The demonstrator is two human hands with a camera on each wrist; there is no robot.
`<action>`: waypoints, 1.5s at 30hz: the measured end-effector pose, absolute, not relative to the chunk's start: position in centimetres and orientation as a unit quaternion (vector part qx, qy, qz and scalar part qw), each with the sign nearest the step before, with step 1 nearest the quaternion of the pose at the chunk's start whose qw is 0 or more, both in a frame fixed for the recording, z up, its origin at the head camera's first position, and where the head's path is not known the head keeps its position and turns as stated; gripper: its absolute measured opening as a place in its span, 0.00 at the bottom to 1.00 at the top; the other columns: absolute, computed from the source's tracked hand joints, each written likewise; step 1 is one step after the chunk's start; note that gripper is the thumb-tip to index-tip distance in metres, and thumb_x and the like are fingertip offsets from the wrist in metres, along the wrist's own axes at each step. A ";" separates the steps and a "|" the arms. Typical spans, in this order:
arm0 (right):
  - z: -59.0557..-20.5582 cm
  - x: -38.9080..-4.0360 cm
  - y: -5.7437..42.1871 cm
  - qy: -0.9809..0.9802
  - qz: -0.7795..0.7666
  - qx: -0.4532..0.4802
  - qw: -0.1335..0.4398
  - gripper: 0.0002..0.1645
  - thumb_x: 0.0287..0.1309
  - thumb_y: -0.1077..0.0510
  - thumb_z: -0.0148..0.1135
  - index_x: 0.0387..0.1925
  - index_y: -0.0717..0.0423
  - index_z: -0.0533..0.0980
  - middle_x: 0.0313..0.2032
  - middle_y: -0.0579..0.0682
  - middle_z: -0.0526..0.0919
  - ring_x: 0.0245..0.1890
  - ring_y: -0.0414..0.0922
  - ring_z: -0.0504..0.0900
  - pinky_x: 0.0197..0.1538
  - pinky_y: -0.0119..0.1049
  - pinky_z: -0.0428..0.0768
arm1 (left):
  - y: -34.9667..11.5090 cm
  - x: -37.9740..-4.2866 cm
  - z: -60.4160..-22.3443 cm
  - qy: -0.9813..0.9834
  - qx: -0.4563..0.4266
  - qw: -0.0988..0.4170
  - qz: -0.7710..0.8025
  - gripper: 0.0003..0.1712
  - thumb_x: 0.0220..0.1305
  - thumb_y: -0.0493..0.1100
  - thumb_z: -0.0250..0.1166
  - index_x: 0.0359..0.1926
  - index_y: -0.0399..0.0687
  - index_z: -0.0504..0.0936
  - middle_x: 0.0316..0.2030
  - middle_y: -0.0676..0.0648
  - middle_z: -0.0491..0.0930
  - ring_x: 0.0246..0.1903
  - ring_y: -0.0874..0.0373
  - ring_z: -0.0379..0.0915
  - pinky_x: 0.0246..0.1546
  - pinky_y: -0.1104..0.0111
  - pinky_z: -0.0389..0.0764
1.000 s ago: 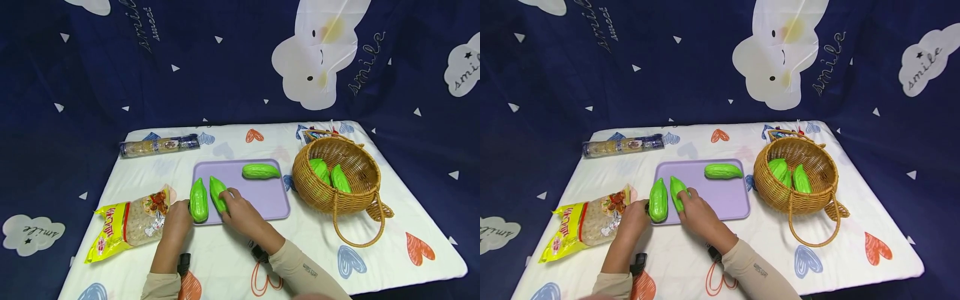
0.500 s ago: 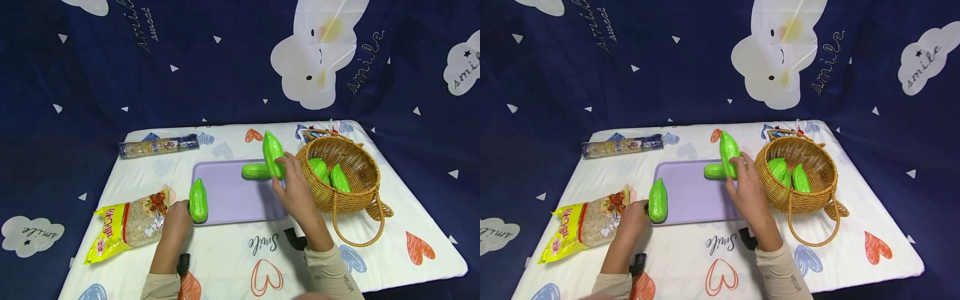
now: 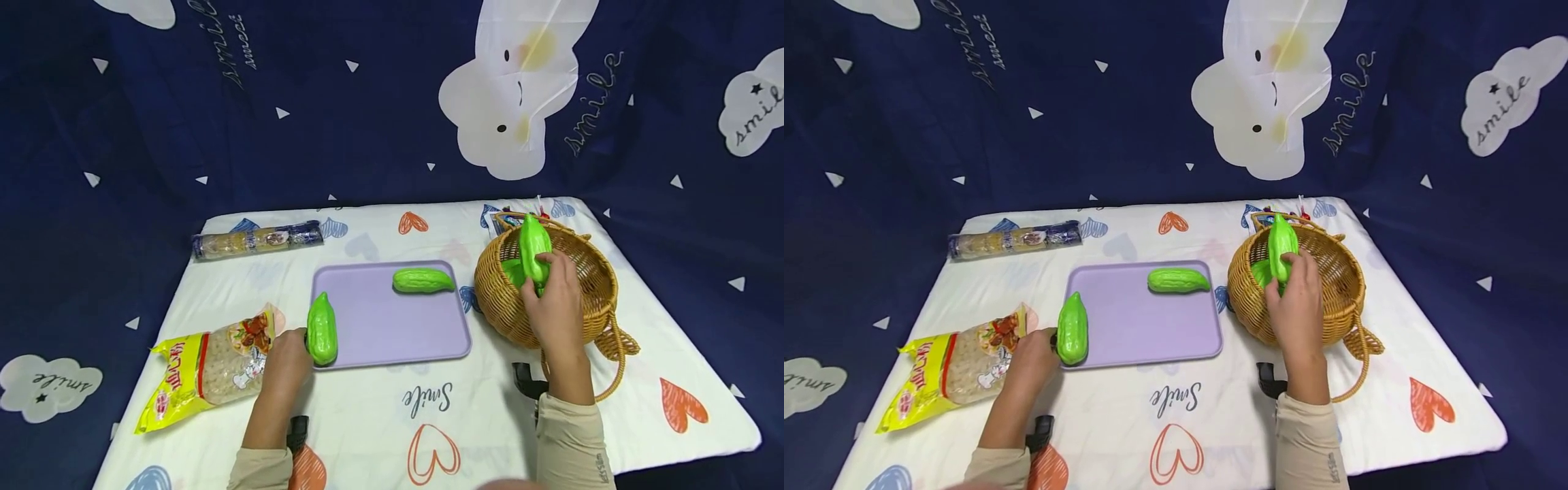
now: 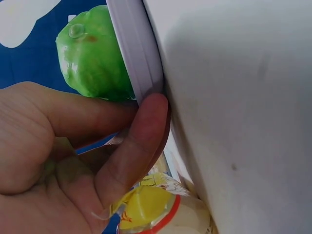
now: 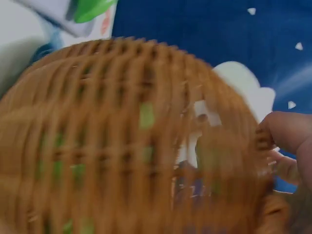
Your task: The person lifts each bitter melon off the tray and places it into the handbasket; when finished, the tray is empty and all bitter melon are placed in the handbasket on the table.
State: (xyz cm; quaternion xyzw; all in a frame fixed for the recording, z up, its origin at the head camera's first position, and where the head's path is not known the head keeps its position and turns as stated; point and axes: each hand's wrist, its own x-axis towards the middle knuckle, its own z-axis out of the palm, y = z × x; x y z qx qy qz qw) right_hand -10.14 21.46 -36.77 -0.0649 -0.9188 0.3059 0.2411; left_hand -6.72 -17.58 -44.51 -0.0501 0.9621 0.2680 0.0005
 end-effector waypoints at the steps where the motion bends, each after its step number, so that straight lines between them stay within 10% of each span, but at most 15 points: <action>1: -37.0 -10.2 21.6 -0.920 0.303 -0.067 0.239 0.25 0.58 0.64 0.59 0.57 0.63 0.68 0.64 0.61 0.66 0.61 0.62 0.69 0.58 0.59 0.67 | -17.6 -6.7 -44.5 0.962 -0.050 0.000 0.268 0.12 0.49 0.24 0.56 0.36 0.31 0.81 0.32 0.33 0.81 0.37 0.37 0.79 0.37 0.47 0.76; 20: -38.3 -10.6 16.8 -0.892 0.336 0.048 0.300 0.29 0.53 0.65 0.62 0.59 0.60 0.69 0.65 0.64 0.63 0.65 0.62 0.61 0.62 0.60 0.62 | -17.6 -6.7 -44.6 0.963 -0.045 -0.009 0.267 0.08 0.49 0.25 0.57 0.31 0.33 0.80 0.30 0.33 0.80 0.34 0.38 0.79 0.35 0.47 0.76; 31: -40.7 -9.0 4.5 -0.932 0.234 0.268 0.069 0.38 0.59 0.50 0.64 0.69 0.47 0.61 0.67 0.59 0.64 0.66 0.56 0.66 0.65 0.52 0.68 | -17.6 -6.9 -44.5 0.962 -0.056 0.007 0.266 0.08 0.49 0.25 0.58 0.31 0.34 0.80 0.30 0.35 0.80 0.33 0.41 0.78 0.35 0.48 0.76; 45: -44.6 -8.2 -1.0 -0.924 0.149 0.351 -0.035 0.36 0.62 0.44 0.60 0.69 0.45 0.62 0.66 0.62 0.64 0.58 0.54 0.75 0.54 0.45 0.77 | -17.6 -7.0 -44.6 0.965 -0.043 -0.013 0.256 0.05 0.52 0.29 0.59 0.30 0.34 0.81 0.29 0.33 0.81 0.32 0.37 0.79 0.32 0.47 0.75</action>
